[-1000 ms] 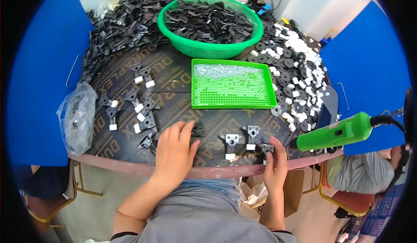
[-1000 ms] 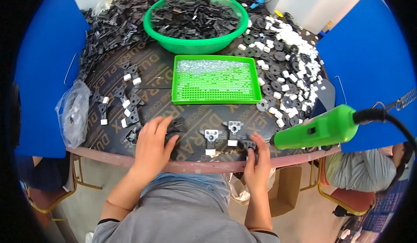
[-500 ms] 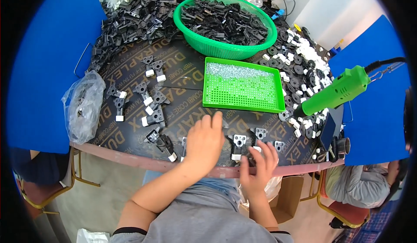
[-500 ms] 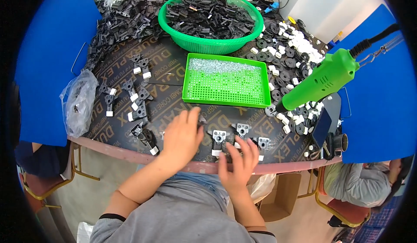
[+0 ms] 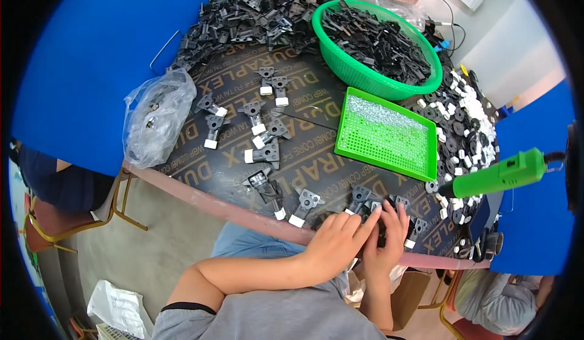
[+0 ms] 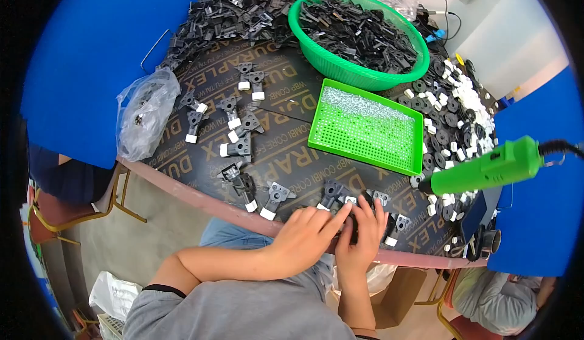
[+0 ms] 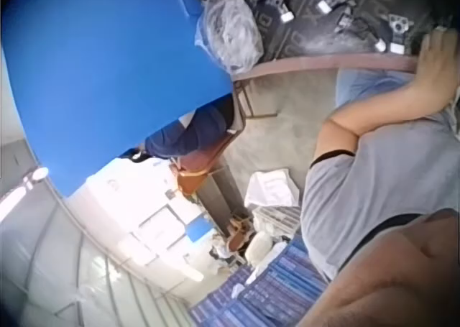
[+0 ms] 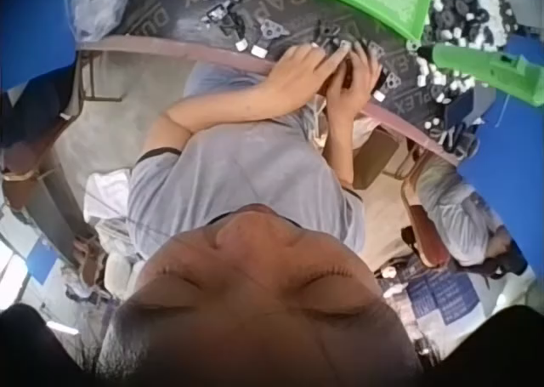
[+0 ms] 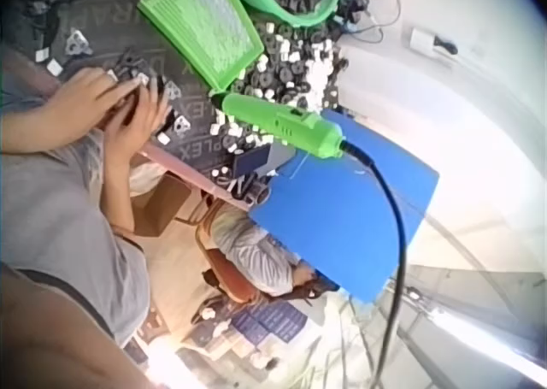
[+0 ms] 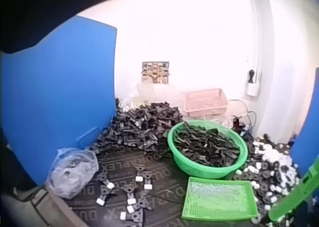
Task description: Assembling small plastic and metal components at a workbench using an electric screwdriver.
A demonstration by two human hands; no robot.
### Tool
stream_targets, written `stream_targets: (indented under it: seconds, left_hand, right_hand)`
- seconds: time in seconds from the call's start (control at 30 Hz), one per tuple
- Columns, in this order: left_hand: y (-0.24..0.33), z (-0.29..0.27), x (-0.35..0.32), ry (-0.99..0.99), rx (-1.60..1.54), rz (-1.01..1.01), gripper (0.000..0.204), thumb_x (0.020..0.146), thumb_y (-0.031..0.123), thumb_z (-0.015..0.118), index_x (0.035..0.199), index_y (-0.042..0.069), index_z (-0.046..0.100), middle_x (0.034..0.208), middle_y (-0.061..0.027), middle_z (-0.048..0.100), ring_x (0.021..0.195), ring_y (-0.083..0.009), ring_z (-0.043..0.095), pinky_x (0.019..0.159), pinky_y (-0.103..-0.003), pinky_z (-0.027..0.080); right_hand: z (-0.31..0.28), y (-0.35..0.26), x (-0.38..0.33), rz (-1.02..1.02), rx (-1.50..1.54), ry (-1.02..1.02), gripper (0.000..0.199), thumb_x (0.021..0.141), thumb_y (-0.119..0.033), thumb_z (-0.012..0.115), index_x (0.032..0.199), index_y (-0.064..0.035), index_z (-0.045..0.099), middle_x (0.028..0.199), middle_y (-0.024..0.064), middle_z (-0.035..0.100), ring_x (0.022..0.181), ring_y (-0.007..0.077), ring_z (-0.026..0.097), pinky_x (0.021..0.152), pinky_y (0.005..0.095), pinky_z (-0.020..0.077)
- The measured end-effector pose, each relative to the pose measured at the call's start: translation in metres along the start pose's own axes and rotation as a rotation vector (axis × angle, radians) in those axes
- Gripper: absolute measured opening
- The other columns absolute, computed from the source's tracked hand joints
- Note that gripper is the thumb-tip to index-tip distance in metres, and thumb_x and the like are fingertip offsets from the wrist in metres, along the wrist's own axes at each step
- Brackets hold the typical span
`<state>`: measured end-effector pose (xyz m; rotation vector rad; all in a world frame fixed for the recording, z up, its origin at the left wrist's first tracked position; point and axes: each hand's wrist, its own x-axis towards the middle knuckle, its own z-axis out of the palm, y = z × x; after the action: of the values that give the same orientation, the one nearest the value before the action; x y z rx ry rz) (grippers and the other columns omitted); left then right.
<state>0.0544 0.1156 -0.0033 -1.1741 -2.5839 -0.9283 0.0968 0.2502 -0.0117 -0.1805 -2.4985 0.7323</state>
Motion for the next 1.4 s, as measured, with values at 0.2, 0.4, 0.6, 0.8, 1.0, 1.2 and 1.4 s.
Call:
stream_targets:
  seconds: [0.2,0.4,0.6,0.8,1.0,1.2,1.4]
  left_hand:
    - [-0.054,-0.095,-0.021,0.28,0.222,-0.348,0.045,0.081,0.004,0.06,0.125,0.003,0.05,0.103,-0.016,0.052,0.096,-0.035,0.051,0.084,-0.045,0.041]
    - [-0.105,-0.102,-0.05,0.223,0.184,-0.492,0.033,0.078,0.009,0.073,0.105,0.001,0.056,0.102,-0.0168,0.055,0.094,-0.0342,0.054,0.081,-0.04,0.045]
    - [-0.106,-0.117,-0.04,0.199,-0.428,-0.745,0.021,0.081,0.005,0.069,0.097,0.003,0.056,0.091,-0.0101,0.056,0.076,-0.0204,0.059,0.066,-0.031,0.05]
    - [-0.195,-0.205,0.036,0.427,0.252,-0.416,0.012,0.081,0.003,0.062,0.093,0.004,0.057,0.097,-0.0153,0.058,0.091,-0.0352,0.059,0.08,-0.043,0.047]
    - [-0.222,-0.243,0.077,0.447,0.525,-0.402,0.018,0.084,0.01,0.068,0.099,0.002,0.062,0.1,-0.0164,0.064,0.092,-0.0323,0.062,0.077,-0.04,0.049]
    - [-0.196,-0.173,0.027,-0.023,0.4,-0.665,0.039,0.082,0.015,0.071,0.118,0.008,0.057,0.12,-0.0198,0.055,0.102,-0.0387,0.059,0.086,-0.044,0.05]
    - [-0.188,-0.147,-0.021,0.01,0.302,-0.463,0.042,0.077,0.001,0.068,0.117,0.009,0.059,0.136,-0.0212,0.043,0.117,-0.041,0.049,0.097,-0.045,0.045]
  right_hand:
    - [-0.007,-0.03,0.005,-0.182,0.066,-0.035,0.025,0.08,0.002,0.064,0.105,-0.0016,0.063,0.116,0.0132,0.065,0.119,0.0361,0.052,0.104,0.0444,0.0354]
    - [0.028,-0.081,0.023,-0.281,0.071,-0.298,0.048,0.076,-0.013,0.076,0.121,-0.0056,0.059,0.132,0.0159,0.053,0.115,0.037,0.051,0.1,0.0448,0.0387]
    - [0.048,-0.068,0.023,-0.166,0.214,-0.419,0.048,0.08,-0.012,0.072,0.125,-0.0044,0.055,0.132,0.0191,0.051,0.117,0.0393,0.05,0.098,0.0438,0.0416]
    - [0.053,-0.066,0.019,-0.197,0.238,-0.361,0.04,0.084,-0.001,0.06,0.124,-0.0033,0.053,0.135,0.0201,0.05,0.121,0.0399,0.049,0.101,0.0437,0.0394]
    - [0.057,-0.059,0.017,-0.169,0.232,-0.255,0.036,0.085,0.0,0.058,0.121,-0.0011,0.056,0.134,0.0204,0.05,0.12,0.0412,0.049,0.101,0.046,0.0394]
    - [0.051,-0.069,0.02,-0.183,0.209,-0.287,0.042,0.082,-0.007,0.067,0.122,-0.0022,0.057,0.134,0.0194,0.051,0.121,0.0405,0.048,0.101,0.0462,0.0399]
    - [0.044,-0.071,0.041,-0.183,0.279,-0.432,0.042,0.078,-0.004,0.068,0.119,-0.0033,0.058,0.133,0.0185,0.052,0.123,0.0386,0.049,0.104,0.0446,0.0385]
